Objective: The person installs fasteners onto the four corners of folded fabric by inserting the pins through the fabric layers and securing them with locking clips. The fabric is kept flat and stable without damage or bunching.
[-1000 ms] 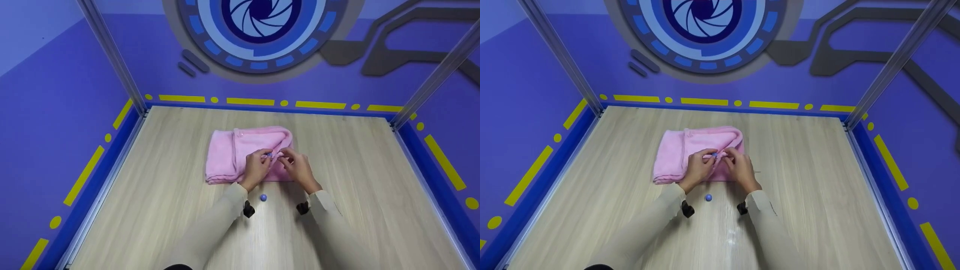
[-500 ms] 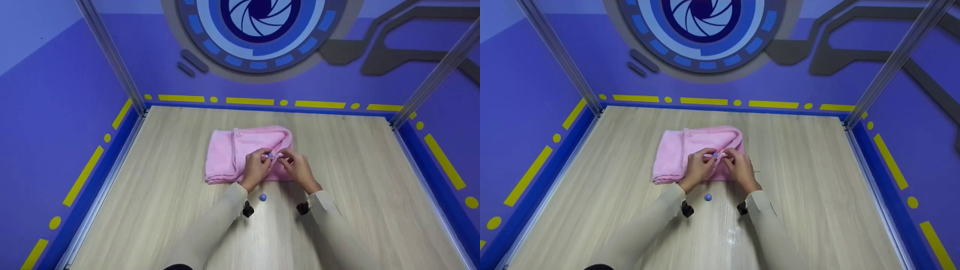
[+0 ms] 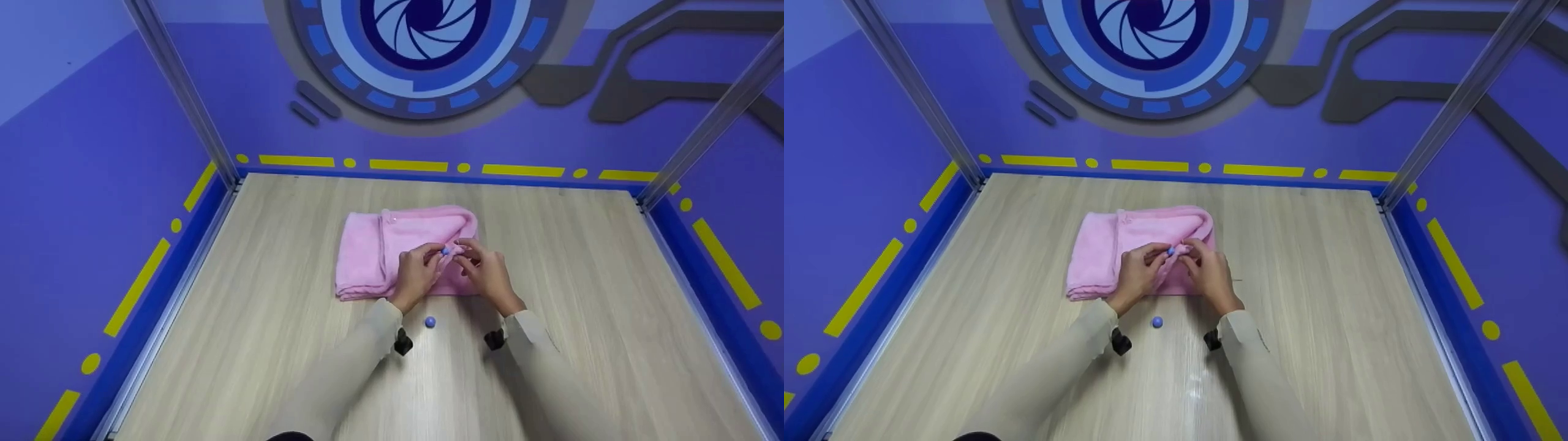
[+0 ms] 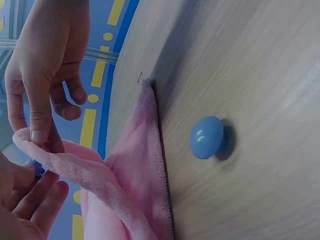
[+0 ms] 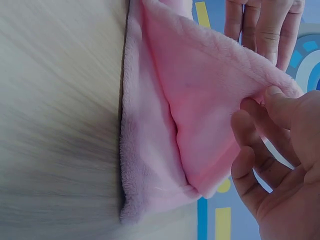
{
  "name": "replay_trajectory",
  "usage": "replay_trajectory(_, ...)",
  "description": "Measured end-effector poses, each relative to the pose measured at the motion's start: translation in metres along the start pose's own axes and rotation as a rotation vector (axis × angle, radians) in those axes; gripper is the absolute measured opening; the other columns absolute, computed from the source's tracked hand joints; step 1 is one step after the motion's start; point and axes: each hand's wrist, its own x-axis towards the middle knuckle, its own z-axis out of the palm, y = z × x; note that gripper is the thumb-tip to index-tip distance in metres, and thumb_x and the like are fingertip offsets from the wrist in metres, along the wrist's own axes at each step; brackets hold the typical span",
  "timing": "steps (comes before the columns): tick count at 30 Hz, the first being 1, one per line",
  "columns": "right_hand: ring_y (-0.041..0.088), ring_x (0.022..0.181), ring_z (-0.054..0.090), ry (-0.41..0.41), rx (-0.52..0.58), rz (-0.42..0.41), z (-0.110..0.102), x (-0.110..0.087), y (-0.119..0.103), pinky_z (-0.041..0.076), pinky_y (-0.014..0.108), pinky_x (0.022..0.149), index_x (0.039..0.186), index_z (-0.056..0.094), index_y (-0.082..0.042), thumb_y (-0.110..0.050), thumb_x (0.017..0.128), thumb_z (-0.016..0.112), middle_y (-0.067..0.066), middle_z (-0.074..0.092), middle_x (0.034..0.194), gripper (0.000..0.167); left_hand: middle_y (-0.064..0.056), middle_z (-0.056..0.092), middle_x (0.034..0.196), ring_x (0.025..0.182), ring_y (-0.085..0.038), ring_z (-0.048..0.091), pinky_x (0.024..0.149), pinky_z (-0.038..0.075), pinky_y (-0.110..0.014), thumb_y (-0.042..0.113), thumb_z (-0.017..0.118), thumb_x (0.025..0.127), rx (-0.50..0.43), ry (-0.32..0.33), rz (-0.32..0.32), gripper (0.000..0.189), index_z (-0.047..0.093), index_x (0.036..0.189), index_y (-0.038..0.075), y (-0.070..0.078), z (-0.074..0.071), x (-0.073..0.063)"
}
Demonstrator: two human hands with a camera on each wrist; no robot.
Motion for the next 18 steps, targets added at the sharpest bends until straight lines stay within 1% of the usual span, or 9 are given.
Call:
replay_trajectory(3, 0.017, 0.058, 0.07, -0.003, -0.008, -0.012, 0.0002, 0.0001, -0.0007, 0.055, 0.026, 0.054, 0.12, 0.07, -0.004, -0.005, 0.091, 0.076, 0.01, 0.078, 0.084, 0.03, -0.006, 0.079, 0.099, 0.095, -0.017, 0.075, 0.084, 0.06, -0.03, 0.0, 0.073, 0.092, 0.023, -0.001, 0.021, 0.014, 0.08, 0.103, 0.003, -0.0004, -0.0005, -0.0002)
replay_trajectory(6, 0.018, 0.059, 0.071, -0.012, -0.015, -0.009, -0.0001, 0.0001, -0.0017, 0.055, 0.027, 0.055, 0.122, 0.069, -0.002, -0.005, 0.092, 0.076, 0.01, 0.078, 0.084, 0.031, -0.004, 0.079, 0.097, 0.093, -0.016, 0.075, 0.082, 0.06, -0.031, 0.0, 0.074, 0.091, 0.038, -0.005, 0.034, 0.013, 0.08, 0.102, 0.004, -0.0009, -0.0008, -0.0004)
replay_trajectory(13, 0.017, 0.061, 0.071, -0.024, -0.028, 0.018, 0.0001, -0.0005, -0.0027, 0.054, 0.025, 0.055, 0.123, 0.069, -0.005, -0.004, 0.092, 0.075, 0.01, 0.078, 0.087, 0.031, -0.004, 0.079, 0.1, 0.096, -0.015, 0.075, 0.086, 0.059, -0.029, 0.002, 0.073, 0.092, 0.04, -0.034, 0.01, 0.014, 0.08, 0.104, 0.005, 0.0001, -0.0012, -0.0011)
replay_trajectory(18, 0.017, 0.06, 0.071, -0.027, -0.013, 0.008, 0.0005, -0.0002, -0.0022, 0.054, 0.023, 0.054, 0.119, 0.072, -0.005, -0.002, 0.093, 0.074, 0.011, 0.078, 0.088, 0.027, -0.004, 0.079, 0.1, 0.091, -0.011, 0.075, 0.082, 0.059, -0.025, 0.006, 0.071, 0.095, 0.023, -0.048, 0.005, 0.014, 0.08, 0.105, 0.005, 0.0001, -0.0016, -0.001)
